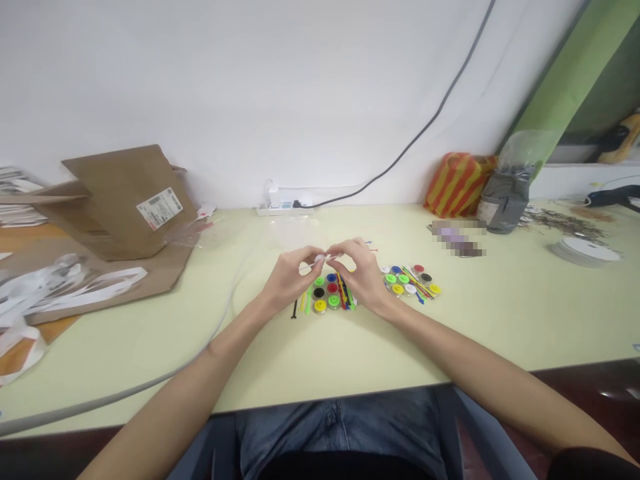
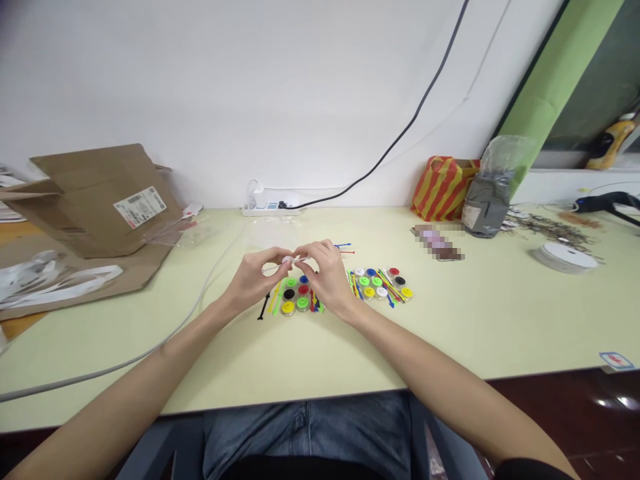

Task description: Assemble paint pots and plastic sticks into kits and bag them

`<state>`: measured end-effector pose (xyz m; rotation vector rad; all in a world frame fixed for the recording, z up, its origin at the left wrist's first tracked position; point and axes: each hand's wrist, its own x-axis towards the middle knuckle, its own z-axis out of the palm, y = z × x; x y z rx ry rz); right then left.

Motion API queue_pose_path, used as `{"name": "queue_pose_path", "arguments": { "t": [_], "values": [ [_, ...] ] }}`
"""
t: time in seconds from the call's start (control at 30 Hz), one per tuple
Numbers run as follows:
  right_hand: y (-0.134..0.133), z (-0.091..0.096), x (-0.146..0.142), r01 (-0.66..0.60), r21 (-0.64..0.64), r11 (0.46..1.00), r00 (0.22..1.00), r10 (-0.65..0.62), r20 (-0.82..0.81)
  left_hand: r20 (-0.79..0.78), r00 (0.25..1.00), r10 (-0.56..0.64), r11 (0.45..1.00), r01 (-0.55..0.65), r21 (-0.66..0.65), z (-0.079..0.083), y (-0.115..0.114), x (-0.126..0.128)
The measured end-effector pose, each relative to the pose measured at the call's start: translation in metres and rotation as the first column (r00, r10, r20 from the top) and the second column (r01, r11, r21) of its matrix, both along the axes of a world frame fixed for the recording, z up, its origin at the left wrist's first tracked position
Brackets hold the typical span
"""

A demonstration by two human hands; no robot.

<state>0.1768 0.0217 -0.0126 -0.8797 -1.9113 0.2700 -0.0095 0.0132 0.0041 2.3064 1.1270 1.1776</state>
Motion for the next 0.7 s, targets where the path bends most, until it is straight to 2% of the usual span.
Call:
{"name": "queue_pose_path", "arguments": {
  "t": [0.13,0.23,0.33,0.47,0.7],
  "values": [
    [0.007,0.005,0.006,0.048,0.072,0.996,0.994,-0.054,0.095,0.017,1.000,-0.017,0.999,0.017,-0.041,-0.004,0.001,-0.002],
    [0.022,0.009,0.020,0.140,0.092,0.986,0.987,-0.146,0.060,-0.041,0.999,0.028,1.000,-0.028,-0.001,-0.005,0.004,-0.006],
    [0.040,0.007,0.036,0.220,0.031,0.975,0.974,-0.222,0.047,-0.099,0.990,0.097,0.994,-0.092,0.053,-0.005,0.008,-0.010],
    [0.058,-0.002,0.051,0.250,-0.088,0.964,0.960,-0.235,0.154,-0.154,0.976,0.154,0.987,-0.145,0.070,-0.005,0.012,-0.015],
    [0.065,-0.010,0.057,0.330,-0.142,0.933,0.895,-0.261,0.362,-0.193,0.967,0.165,0.985,-0.152,0.078,-0.006,0.015,-0.018]
  ]
}}
